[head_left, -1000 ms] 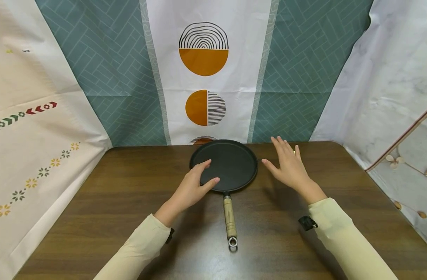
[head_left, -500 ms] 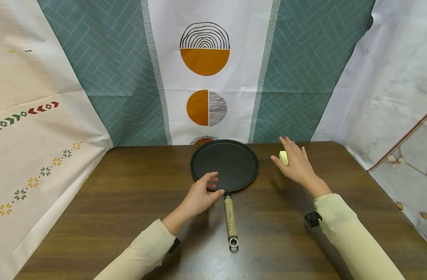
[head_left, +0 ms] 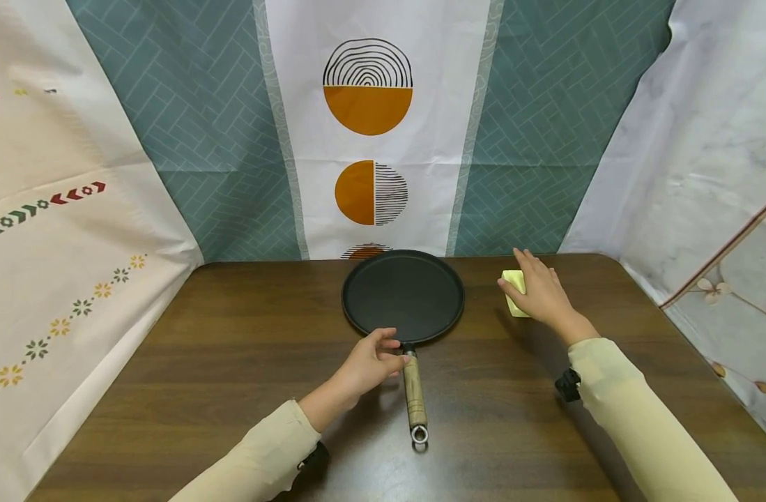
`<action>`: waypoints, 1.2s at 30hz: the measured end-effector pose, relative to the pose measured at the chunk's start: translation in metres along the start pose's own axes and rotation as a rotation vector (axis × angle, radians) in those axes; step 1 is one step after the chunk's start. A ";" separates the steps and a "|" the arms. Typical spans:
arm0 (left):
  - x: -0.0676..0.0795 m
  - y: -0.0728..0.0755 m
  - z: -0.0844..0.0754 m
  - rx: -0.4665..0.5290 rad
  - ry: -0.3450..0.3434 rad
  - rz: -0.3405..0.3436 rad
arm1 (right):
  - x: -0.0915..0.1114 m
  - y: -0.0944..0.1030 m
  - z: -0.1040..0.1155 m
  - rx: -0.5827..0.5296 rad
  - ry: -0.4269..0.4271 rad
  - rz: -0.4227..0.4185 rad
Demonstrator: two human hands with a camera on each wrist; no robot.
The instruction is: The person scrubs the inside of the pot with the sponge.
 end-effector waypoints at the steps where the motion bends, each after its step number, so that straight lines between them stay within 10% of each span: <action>1: 0.001 -0.001 0.001 0.017 0.012 -0.004 | 0.000 -0.001 -0.002 0.002 -0.006 0.009; 36: 0.008 -0.027 0.025 0.081 0.122 -0.028 | 0.002 -0.037 -0.032 0.070 -0.107 0.294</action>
Point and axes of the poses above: each hand's wrist, its own x-axis away from the middle knuckle, its own y-axis out of the back of the hand, z = x × y, the point moved 7 cm from there along -x, towards the middle knuckle, and after that the axes turned 5 degrees about x, right-handed, at the moved point
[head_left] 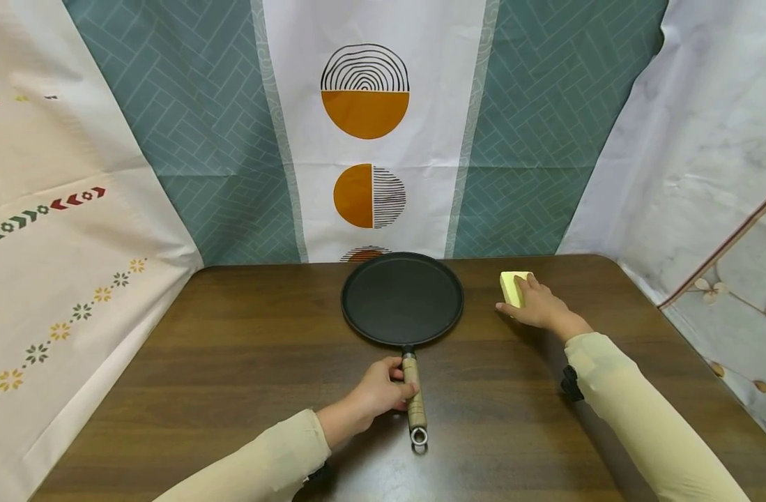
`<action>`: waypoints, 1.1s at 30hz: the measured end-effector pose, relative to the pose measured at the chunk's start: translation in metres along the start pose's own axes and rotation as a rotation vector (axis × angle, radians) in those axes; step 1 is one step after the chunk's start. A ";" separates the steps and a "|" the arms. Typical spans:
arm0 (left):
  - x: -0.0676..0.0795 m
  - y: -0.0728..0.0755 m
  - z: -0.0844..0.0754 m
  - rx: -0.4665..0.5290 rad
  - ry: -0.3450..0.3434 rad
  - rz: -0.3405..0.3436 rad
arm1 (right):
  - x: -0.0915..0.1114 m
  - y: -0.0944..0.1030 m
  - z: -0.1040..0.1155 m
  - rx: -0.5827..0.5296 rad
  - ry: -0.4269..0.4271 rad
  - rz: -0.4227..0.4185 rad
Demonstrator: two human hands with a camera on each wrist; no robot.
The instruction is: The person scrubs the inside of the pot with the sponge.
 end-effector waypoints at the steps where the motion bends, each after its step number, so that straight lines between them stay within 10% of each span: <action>1: 0.000 0.000 0.000 -0.003 0.000 -0.001 | 0.000 0.000 0.000 0.001 -0.001 0.002; 33: 0.002 -0.003 -0.001 -0.040 -0.023 -0.004 | -0.005 0.007 0.011 -0.014 0.090 -0.139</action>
Point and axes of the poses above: each hand's wrist, its own x-axis away from the middle knuckle, its own y-axis out of the back of the hand, z = x × y, the point moved 7 cm from there along -x, towards the middle knuckle, and after that the axes turned 5 degrees about x, right-handed, at the moved point
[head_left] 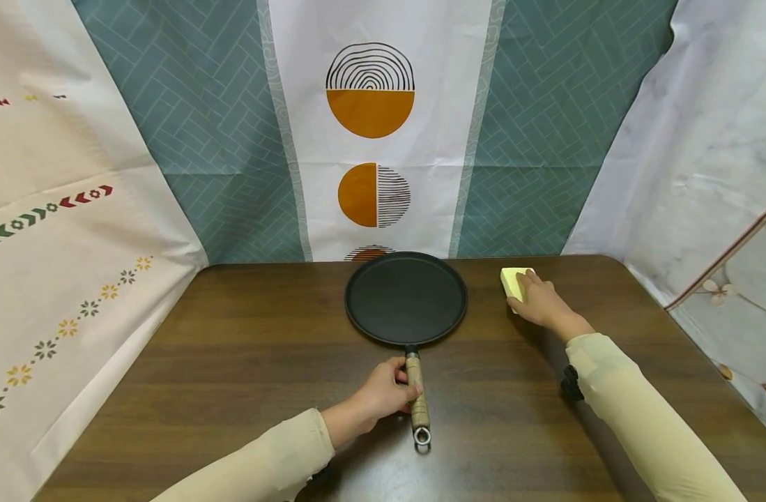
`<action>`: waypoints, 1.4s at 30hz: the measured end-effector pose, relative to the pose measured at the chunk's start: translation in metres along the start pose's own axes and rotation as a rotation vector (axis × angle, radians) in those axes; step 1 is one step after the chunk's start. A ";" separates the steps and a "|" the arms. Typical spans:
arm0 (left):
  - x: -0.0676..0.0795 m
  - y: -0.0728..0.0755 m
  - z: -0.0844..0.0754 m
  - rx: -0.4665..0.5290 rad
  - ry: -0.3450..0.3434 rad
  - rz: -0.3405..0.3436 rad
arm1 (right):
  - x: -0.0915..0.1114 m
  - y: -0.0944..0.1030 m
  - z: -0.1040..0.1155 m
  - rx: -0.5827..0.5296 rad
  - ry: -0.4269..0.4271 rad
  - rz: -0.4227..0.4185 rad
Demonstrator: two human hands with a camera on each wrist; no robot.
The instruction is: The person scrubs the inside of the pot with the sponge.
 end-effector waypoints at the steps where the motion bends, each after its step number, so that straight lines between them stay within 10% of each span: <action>1: 0.000 0.000 0.000 0.001 0.001 0.001 | -0.001 0.001 0.001 -0.002 0.006 -0.006; 42: 0.000 -0.002 -0.001 0.001 -0.026 0.028 | -0.039 -0.002 0.109 -0.221 0.254 0.006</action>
Point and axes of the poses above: each hand's wrist, its own x-axis away from the middle knuckle, its own y-axis out of the back of the hand, z = x × y, the point moved 7 cm from there along -x, towards the middle knuckle, and after that the axes turned 5 degrees about x, right-handed, at the moved point
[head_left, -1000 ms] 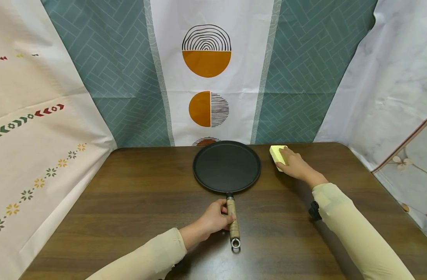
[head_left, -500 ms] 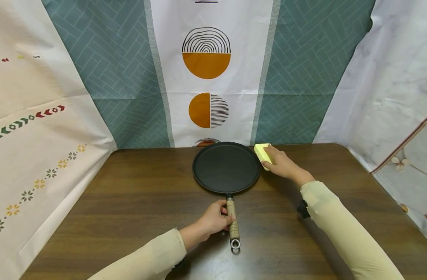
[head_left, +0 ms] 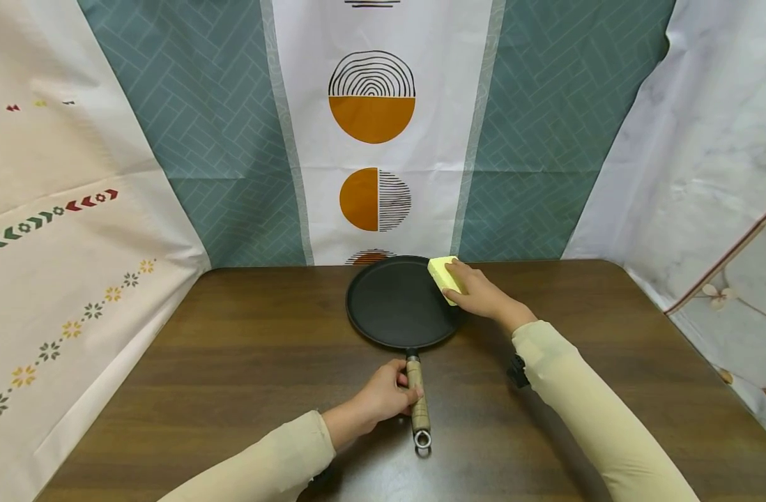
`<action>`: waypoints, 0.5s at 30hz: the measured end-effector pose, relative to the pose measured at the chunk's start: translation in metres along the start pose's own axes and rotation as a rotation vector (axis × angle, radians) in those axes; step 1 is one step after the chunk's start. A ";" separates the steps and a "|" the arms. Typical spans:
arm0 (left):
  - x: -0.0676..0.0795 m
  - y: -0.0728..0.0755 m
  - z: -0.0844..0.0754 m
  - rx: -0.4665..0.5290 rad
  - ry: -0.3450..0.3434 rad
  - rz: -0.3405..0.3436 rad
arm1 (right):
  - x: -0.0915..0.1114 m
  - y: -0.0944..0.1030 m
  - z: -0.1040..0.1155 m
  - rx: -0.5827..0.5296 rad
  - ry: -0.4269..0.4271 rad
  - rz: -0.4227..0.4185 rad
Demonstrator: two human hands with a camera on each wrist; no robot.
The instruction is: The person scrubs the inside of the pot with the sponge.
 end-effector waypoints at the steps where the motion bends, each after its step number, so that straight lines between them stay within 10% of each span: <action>1: 0.000 0.000 0.000 0.002 0.004 0.001 | -0.001 -0.001 0.002 -0.005 0.002 0.004; 15: -0.001 0.000 0.001 0.015 0.016 -0.002 | -0.017 -0.026 0.027 -0.003 0.042 0.074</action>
Point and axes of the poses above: each hand's wrist, its own x-axis away from the middle knuckle, its own y-axis out of the back of the hand, z = x × y, the point moved 7 cm from there along -x, towards the middle knuckle, and after that the axes turned 5 degrees about x, right-handed, at the moved point
